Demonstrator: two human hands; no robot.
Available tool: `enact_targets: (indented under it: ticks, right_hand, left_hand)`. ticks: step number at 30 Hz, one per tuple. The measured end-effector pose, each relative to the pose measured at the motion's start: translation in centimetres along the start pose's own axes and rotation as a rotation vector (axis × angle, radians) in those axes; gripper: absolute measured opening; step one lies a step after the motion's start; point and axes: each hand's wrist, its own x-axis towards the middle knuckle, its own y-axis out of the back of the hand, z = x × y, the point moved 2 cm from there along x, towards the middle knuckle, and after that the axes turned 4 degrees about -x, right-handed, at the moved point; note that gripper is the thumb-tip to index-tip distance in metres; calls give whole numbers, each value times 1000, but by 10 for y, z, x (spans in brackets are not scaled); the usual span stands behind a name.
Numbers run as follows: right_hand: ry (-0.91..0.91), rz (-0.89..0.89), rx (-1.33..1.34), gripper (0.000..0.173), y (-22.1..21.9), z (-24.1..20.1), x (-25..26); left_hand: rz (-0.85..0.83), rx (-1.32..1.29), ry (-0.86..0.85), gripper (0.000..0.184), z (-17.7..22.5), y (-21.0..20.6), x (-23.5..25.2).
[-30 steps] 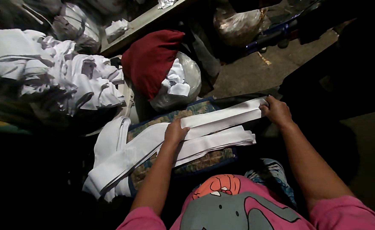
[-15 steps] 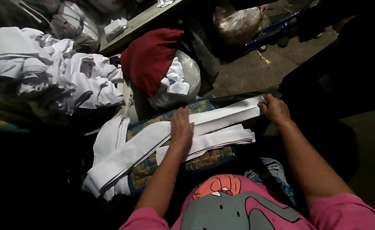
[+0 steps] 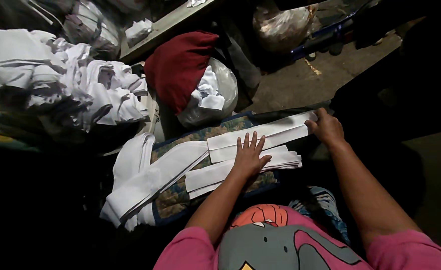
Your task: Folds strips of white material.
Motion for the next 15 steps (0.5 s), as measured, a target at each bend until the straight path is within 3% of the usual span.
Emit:
enact_targets:
  ticks: [2,5,7,9,11,15]
  right_hand:
    - [18,96,-23,58,1,-7,-6]
    - [264,194,-86,51,-9,-40,-30]
    - [522,109,-99,49,-42,-56,-44]
    - [683,-54,-123,58,-77,-62,-55]
    - [720,-139,-156,65,-95,-54,-58]
    - [624,-14,-177,64,-77,-14,-48]
  left_hand:
    - [7,-2,27,77,-7,2,-7]
    - [11,-26,44,75,-11,3,-12]
    - [15,-41,45,74,-11,2,-10]
    - [18,-61,45,73,-11,4,-10]
    - [7,-80,100,69,-13,10,-17]
    - [4,-100,299,73,-32,22,-47]
